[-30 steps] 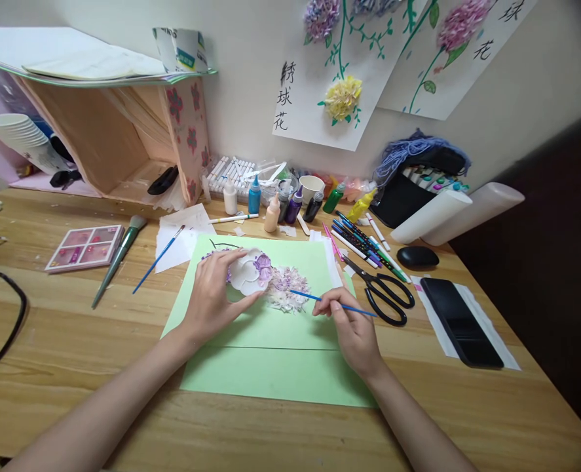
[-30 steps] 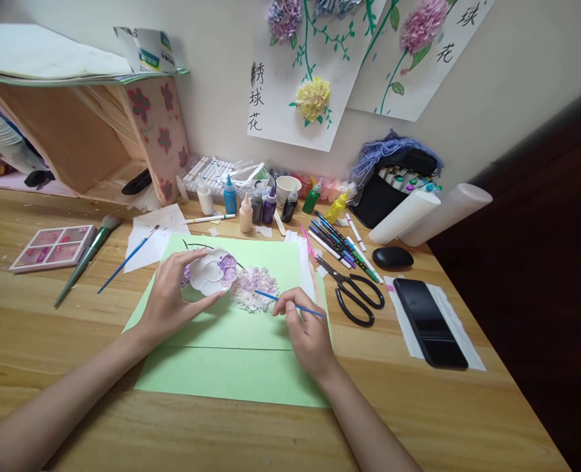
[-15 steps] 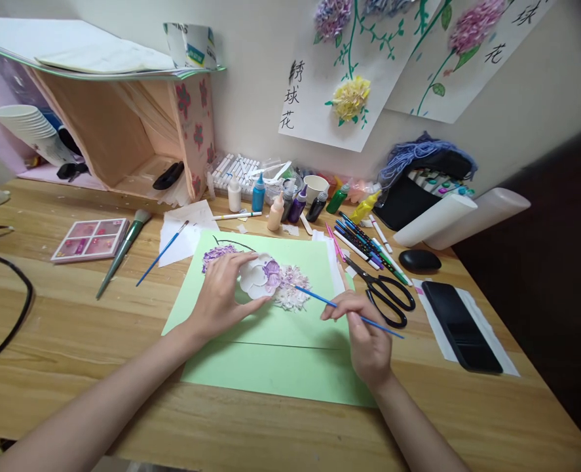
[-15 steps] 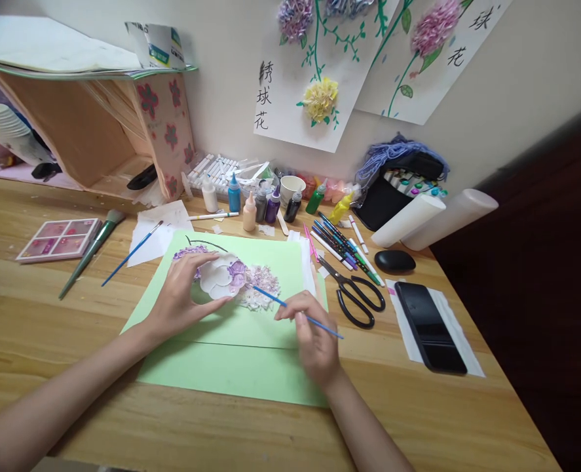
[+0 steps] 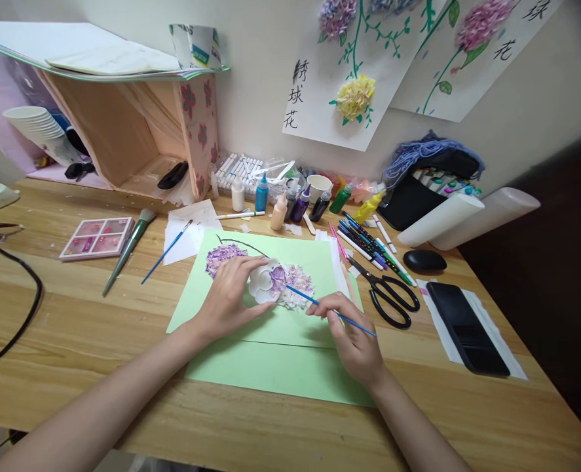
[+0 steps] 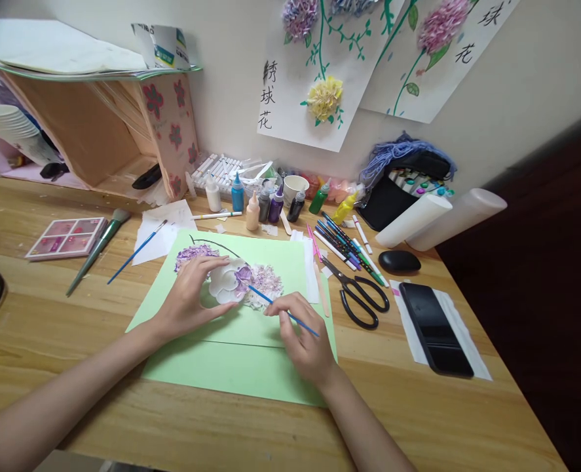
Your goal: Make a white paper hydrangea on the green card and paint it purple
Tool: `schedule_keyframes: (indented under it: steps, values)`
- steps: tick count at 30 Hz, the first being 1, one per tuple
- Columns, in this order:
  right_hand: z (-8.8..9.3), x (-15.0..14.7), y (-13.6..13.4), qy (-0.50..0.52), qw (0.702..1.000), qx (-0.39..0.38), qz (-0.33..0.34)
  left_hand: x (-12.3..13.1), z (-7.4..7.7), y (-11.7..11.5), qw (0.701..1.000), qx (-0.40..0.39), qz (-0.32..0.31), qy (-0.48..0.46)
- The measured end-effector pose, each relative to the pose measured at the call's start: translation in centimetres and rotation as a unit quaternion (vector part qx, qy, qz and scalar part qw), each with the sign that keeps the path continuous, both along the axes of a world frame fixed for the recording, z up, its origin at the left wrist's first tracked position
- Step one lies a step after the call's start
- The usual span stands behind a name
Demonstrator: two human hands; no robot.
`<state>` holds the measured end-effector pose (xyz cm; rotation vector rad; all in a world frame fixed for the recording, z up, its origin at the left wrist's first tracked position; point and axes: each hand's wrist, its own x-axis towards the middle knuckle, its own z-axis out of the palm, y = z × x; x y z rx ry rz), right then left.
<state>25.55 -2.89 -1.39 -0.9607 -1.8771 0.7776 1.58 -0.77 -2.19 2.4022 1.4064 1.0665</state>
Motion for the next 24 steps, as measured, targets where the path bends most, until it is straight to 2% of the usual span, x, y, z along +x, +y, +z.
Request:
schedule_keyframes:
  steps: [18, 22, 24]
  values:
    - [0.5, 0.2, -0.2, 0.012, 1.000, 0.027, 0.007, -0.1, 0.5, -0.1, 0.998, 0.039, -0.012, 0.040]
    - [0.3, 1.1, 0.0, 0.123, 0.990, 0.024, -0.069, -0.4, 0.6, 0.2, 0.998, 0.048, 0.012, 0.030]
    - [0.1, 1.5, 0.1, 0.115, 0.990, 0.007, -0.087, -0.6, 0.7, 0.4, 0.998, 0.058, 0.035, 0.016]
